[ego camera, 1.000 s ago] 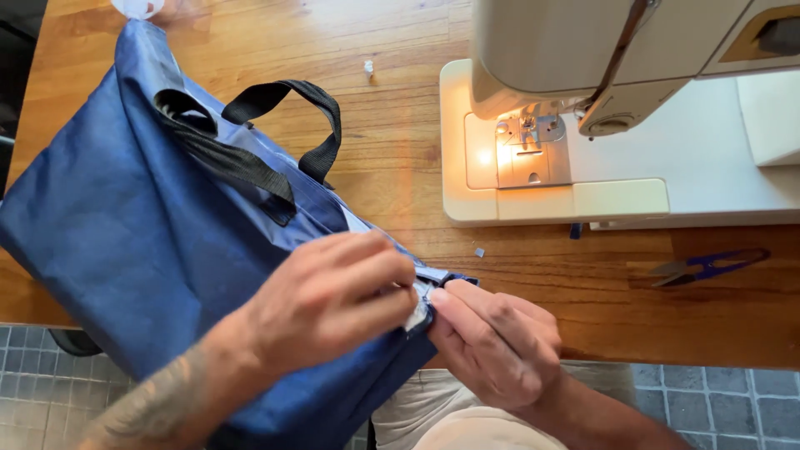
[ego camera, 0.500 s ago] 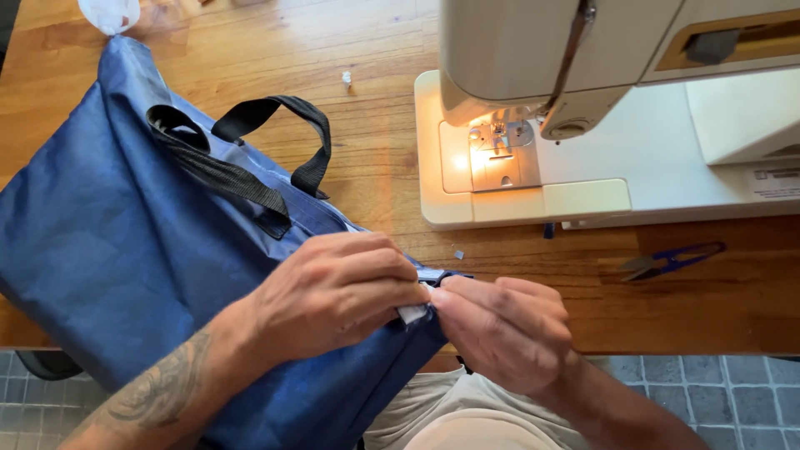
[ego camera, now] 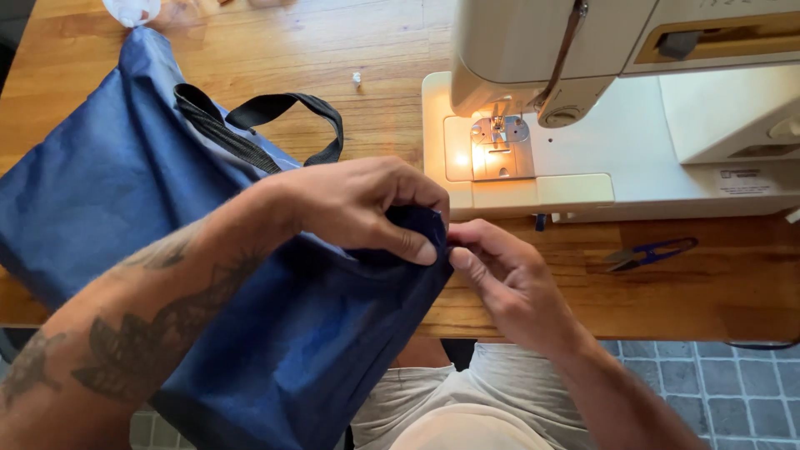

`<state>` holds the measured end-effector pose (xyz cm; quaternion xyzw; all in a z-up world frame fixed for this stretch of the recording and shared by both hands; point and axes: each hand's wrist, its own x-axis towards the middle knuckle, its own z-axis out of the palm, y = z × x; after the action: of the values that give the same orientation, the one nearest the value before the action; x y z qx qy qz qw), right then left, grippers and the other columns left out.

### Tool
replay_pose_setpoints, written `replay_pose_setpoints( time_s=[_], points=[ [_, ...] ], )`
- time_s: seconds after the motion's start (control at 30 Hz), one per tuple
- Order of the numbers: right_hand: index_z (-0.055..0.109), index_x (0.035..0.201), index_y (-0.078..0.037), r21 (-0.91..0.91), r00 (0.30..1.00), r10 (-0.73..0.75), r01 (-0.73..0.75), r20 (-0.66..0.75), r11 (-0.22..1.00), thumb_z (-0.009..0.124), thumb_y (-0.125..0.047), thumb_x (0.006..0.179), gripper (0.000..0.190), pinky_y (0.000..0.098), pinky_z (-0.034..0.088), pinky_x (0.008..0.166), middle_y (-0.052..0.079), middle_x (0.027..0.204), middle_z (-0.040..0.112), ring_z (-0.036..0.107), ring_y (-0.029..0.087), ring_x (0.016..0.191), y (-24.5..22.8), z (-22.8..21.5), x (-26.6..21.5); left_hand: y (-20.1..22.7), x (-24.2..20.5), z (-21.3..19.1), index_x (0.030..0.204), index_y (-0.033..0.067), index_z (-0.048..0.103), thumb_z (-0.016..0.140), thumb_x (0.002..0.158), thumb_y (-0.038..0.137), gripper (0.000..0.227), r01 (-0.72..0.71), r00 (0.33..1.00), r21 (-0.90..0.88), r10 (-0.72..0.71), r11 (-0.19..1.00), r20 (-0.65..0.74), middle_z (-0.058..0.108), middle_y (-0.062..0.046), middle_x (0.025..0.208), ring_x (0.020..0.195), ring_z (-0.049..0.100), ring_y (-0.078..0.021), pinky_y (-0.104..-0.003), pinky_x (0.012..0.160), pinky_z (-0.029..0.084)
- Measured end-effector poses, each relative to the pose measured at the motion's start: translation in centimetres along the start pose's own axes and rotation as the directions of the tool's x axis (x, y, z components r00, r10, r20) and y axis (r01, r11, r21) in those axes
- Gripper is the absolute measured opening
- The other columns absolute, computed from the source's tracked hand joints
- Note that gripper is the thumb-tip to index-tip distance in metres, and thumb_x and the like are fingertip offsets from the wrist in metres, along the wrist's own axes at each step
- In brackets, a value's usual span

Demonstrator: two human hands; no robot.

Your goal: Sew a blue fabric bag, trim excess threads with snips, and inspect the finished product

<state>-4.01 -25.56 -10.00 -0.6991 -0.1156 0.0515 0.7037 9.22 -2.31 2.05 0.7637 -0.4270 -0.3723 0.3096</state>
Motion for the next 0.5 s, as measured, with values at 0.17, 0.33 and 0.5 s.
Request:
replay_pose_setpoints(
  time_s=[0.17, 0.33, 0.5],
  points=[
    [0.080, 0.149, -0.005, -0.116, 0.985, -0.159, 0.150, -0.066, 0.982, 0.060, -0.017, 0.121, 0.036, 0.0531, 0.052, 0.118, 0.018, 0.128, 0.080, 0.066, 0.021, 0.125, -0.7, 1.2, 0.5, 1.7, 0.1, -0.1, 0.090, 0.0176, 0.085, 0.092, 0.097, 0.032, 0.017, 0.025, 0.985, -0.117, -0.044, 0.993, -0.167, 0.076, 0.005, 0.071, 0.073, 0.069, -0.0083, -0.029, 0.069, 0.063],
    [0.050, 0.172, -0.006, 0.302, 0.992, -0.076, 0.103, -0.099, 0.948, 0.087, -0.028, 0.098, 0.085, 0.0391, 0.056, 0.123, 0.010, 0.147, 0.068, 0.063, 0.016, 0.135, 1.4, 4.0, 0.2, 0.8, -1.3, 1.1, 0.094, 0.0158, 0.087, 0.090, 0.099, 0.027, 0.013, 0.046, 0.947, -0.065, -0.065, 0.997, -0.316, 0.080, -0.003, 0.076, 0.079, 0.071, -0.0105, -0.035, 0.076, 0.068],
    [0.051, 0.165, -0.007, 0.458, 0.981, -0.193, 0.162, 0.021, 0.874, 0.109, 0.001, 0.075, 0.107, 0.0372, 0.065, 0.114, 0.007, 0.147, 0.071, 0.069, 0.016, 0.134, 2.7, 6.4, 3.1, 3.2, -3.3, 1.4, 0.091, 0.0149, 0.087, 0.089, 0.094, 0.026, 0.012, 0.159, 0.900, -0.037, -0.160, 0.987, -0.405, 0.078, -0.005, 0.075, 0.079, 0.073, -0.0136, -0.037, 0.078, 0.070]
  ],
)
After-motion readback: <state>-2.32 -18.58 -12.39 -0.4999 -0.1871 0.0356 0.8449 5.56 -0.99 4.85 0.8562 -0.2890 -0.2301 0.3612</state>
